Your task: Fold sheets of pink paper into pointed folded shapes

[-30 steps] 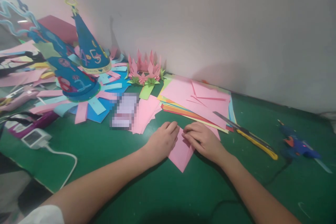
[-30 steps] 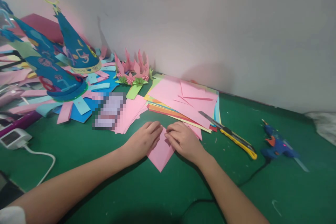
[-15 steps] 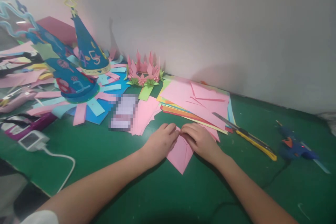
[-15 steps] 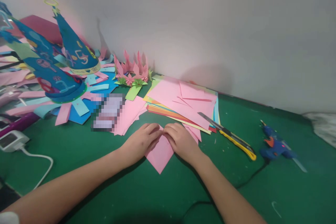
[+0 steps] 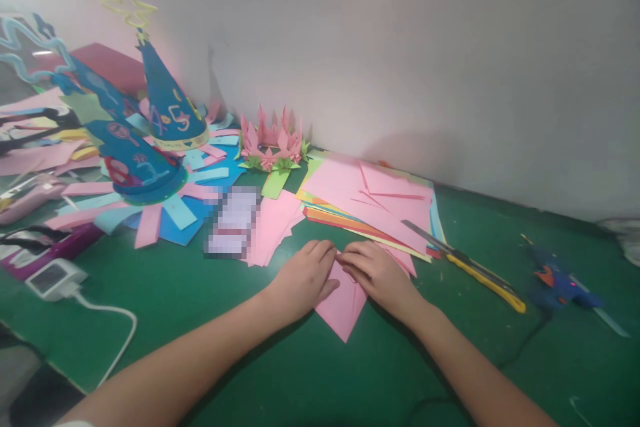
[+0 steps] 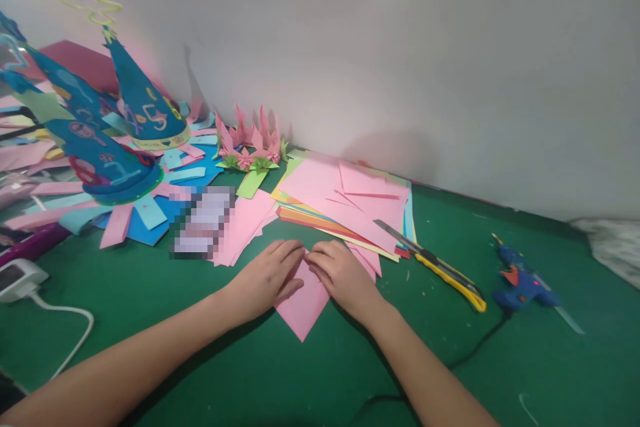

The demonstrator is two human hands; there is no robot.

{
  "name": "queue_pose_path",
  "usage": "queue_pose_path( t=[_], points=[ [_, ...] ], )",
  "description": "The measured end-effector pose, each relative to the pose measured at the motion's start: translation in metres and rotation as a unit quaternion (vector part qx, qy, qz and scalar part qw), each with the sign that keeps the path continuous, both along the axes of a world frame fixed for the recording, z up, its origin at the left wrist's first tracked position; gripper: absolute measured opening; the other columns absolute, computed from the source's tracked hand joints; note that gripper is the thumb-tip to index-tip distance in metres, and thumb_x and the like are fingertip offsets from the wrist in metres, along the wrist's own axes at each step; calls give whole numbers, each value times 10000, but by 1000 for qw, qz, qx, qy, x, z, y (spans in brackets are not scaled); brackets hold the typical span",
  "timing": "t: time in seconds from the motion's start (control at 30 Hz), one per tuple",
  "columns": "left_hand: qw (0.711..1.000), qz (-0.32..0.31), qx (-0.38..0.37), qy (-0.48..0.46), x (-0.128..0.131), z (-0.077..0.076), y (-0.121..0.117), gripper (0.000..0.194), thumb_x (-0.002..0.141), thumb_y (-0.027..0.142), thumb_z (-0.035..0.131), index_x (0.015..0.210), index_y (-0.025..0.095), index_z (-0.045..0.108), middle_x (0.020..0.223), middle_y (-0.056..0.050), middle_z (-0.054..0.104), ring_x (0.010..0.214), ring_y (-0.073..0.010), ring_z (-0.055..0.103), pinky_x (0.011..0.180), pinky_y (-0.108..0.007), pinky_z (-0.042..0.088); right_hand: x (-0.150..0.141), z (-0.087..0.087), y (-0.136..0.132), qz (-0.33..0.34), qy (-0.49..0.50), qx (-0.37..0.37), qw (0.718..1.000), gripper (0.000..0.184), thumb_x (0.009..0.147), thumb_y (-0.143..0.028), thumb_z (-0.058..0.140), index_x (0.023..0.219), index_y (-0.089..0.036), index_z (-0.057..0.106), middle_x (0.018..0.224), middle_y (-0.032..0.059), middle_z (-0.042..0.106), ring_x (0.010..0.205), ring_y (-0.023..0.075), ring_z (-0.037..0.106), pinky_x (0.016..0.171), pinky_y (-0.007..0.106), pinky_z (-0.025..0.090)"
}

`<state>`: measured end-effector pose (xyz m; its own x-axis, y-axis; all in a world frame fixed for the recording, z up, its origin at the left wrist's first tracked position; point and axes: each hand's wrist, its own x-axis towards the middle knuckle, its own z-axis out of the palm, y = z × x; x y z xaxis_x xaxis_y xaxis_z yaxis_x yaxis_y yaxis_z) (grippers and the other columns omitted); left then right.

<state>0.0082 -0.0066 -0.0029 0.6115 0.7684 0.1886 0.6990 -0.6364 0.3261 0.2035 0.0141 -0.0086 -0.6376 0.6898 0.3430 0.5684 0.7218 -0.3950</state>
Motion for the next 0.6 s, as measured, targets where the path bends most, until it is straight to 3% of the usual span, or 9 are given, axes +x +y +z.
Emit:
queue_pose_path(
  t=[0.17, 0.37, 0.6],
  points=[
    [991, -26, -58, -115, -13, 1, 7, 505, 766, 264, 668, 1215, 166, 458, 1271, -138, 466, 1113, -255, 513, 938, -392, 463, 1, -4, 0, 39, 15, 12, 999, 241, 923, -159, 433, 1077, -212, 611, 1053, 96, 628, 955, 217, 562, 814, 411, 481],
    [975, 67, -47, -207, -19, -6, 18, 276, 838, 105, 465, 1100, 167, 525, 1033, -88, 593, 988, -194, 583, 887, -356, 491, 1, 3, -1, 61, 6, -5, 998, 250, 901, -85, 410, 963, -196, 624, 954, 73, 658, 916, 194, 571, 781, 352, 483],
    [971, 119, -72, -192, -22, -8, 21, 333, 781, 86, 500, 1104, 162, 517, 1069, -88, 622, 1005, -206, 593, 910, -371, 478, -1, 8, -5, 37, -10, -1, 999, 268, 892, -81, 382, 924, -173, 631, 834, 77, 635, 802, 193, 550, 691, 330, 461]
  ],
)
